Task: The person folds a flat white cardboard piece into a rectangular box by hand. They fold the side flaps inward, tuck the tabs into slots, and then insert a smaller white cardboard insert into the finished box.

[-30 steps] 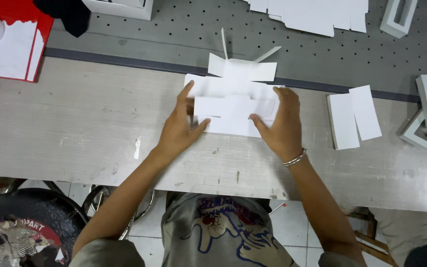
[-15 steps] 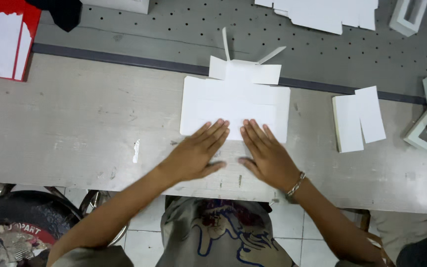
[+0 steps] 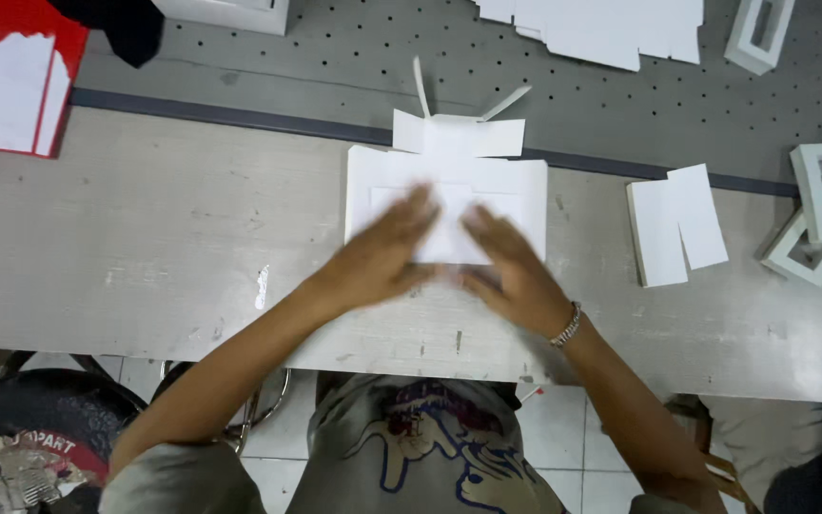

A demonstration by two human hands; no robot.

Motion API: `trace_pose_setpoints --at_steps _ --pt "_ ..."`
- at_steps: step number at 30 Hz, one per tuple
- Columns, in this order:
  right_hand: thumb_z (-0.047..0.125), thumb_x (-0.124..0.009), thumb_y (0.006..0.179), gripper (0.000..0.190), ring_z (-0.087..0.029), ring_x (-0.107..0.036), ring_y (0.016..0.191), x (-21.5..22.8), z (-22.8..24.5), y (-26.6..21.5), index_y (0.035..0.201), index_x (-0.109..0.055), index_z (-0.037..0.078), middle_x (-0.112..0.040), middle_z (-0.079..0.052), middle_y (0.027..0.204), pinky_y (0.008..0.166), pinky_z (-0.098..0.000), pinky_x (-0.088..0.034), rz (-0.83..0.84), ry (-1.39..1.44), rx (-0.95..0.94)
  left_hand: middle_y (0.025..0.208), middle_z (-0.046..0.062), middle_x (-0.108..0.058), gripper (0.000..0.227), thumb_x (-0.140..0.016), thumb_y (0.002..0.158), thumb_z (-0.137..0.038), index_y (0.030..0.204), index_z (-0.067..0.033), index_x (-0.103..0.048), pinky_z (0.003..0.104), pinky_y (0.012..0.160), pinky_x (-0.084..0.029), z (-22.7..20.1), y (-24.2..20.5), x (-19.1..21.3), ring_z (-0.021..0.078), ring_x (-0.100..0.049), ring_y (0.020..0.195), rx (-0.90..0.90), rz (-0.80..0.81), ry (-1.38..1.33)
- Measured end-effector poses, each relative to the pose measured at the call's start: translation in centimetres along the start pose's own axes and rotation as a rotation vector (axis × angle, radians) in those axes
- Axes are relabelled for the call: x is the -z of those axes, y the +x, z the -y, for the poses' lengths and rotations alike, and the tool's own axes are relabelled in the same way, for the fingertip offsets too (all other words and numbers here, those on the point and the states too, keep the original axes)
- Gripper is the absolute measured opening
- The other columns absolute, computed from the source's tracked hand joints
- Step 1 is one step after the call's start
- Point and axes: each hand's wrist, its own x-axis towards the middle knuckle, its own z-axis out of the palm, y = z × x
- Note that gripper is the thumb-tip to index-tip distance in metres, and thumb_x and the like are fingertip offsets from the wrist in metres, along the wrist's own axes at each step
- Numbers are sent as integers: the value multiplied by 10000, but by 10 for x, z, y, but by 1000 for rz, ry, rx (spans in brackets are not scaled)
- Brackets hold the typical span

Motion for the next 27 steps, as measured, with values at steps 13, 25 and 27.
trace_pose_setpoints --at_steps 13,25,27 --pt "14 -782 798 327 -193 -717 964 15 25 -38 1084 -787 173 -750 34 1017 893 -360 -547 -151 24 -75 973 20 -687 122 -624 940 -113 1039 -139 -691 267 677 -568 -34 -46 -2 202 -698 898 -131 -127 557" --pt "128 -610 988 227 -379 -722 1049 9 15 -8 1192 -662 42 -754 -163 1071 893 -491 -561 92 122 -333 1000 236 -731 287 -561 1013 -165 1217 11 -663 480 906 -528 -13 -10 -3 381 -711 988 116 127 183" --pt "303 -672 977 384 -398 -738 986 22 30 9 1249 -457 137 -750 -174 1051 825 -502 -554 126 -103 -515 1034 152 -735 365 -637 952 -229 1283 -74 -623 480 995 -403 -3 3 -10 316 -669 1043 139 99 383"
